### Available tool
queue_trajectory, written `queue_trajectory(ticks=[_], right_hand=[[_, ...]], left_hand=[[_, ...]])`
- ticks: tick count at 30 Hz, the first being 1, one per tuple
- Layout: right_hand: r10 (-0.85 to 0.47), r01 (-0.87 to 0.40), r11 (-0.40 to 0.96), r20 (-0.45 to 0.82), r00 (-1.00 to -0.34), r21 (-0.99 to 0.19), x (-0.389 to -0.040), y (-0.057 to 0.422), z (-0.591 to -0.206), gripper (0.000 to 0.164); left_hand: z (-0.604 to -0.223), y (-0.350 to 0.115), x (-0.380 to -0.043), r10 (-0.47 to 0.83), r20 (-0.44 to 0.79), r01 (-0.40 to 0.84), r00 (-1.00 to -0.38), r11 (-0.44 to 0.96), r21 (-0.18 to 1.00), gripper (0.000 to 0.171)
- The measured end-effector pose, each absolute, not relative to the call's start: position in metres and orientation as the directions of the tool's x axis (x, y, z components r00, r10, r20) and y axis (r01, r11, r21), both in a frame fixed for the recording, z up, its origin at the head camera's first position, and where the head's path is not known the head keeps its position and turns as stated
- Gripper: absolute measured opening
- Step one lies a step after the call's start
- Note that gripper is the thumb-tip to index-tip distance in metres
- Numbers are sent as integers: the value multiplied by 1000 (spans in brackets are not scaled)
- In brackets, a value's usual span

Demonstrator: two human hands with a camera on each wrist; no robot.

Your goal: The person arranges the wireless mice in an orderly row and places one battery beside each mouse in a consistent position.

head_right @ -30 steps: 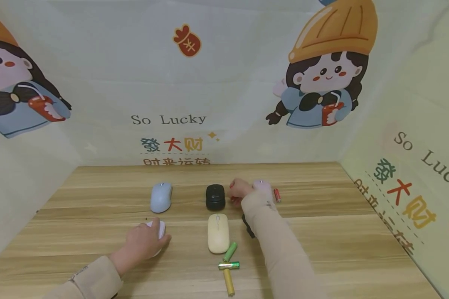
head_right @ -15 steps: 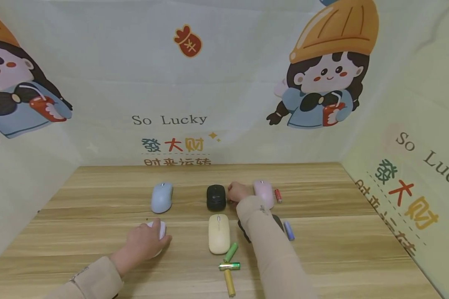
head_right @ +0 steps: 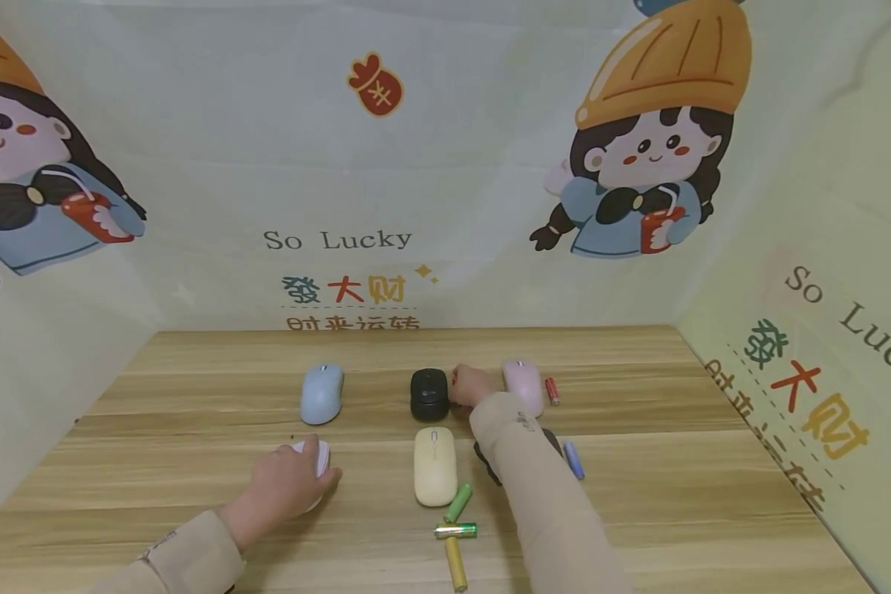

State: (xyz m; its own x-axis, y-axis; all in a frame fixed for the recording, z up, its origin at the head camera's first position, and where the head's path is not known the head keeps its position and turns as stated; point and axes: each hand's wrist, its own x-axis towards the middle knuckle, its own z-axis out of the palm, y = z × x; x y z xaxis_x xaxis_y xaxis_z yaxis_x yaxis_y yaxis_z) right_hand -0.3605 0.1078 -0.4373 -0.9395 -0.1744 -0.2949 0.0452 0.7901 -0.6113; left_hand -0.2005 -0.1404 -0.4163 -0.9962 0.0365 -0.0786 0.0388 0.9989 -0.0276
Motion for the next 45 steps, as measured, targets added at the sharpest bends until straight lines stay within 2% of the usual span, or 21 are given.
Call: queue_trajectory(ticks=[6,9,13,16,22,29,33,37,40,45], right_hand=[[-203,36,756,-287,-936,-653,-487,140,-584,66],[-164,67,772,-301,-939,-632,-437,127,-525,64],[-121,44,836,-262,-957,-546,-339,104,-407,58],[-137,-6,852,-212,-968,-523,-333,105,-393,58],[-224,-73,849,-230,-947,-524,-314,118,-354,55],[-413,-286,810,-152,-898,-512,-267,137,-349,33],[-570,-467,748,-96,-816,-472,-242,145,-363,23],[-698,-658,678,-6,-716,-328,-226,146,-376,10],[-755,-735,628,27,-655,-257,-220,146,-386,5],[-798,-764,587,-33,-602,-268,-214,145,-400,7]], left_hand=[[-417,-141,-201,38,-71,41,-997,999,-32,66],[-418,-141,-201,39,-75,41,-996,999,-29,66],[-418,-141,-201,37,-76,39,-996,999,-22,66],[-417,-142,-202,31,-78,32,-996,999,-15,66],[-417,-142,-202,26,-89,27,-996,1000,-1,67],[-417,-141,-202,30,-98,30,-995,1000,1,68],[-417,-141,-202,30,-99,31,-995,999,-8,67],[-417,-142,-202,41,-76,42,-996,999,-14,66],[-418,-142,-201,54,-58,55,-997,998,-23,64],[-418,-142,-200,56,-57,58,-997,998,-38,64]])
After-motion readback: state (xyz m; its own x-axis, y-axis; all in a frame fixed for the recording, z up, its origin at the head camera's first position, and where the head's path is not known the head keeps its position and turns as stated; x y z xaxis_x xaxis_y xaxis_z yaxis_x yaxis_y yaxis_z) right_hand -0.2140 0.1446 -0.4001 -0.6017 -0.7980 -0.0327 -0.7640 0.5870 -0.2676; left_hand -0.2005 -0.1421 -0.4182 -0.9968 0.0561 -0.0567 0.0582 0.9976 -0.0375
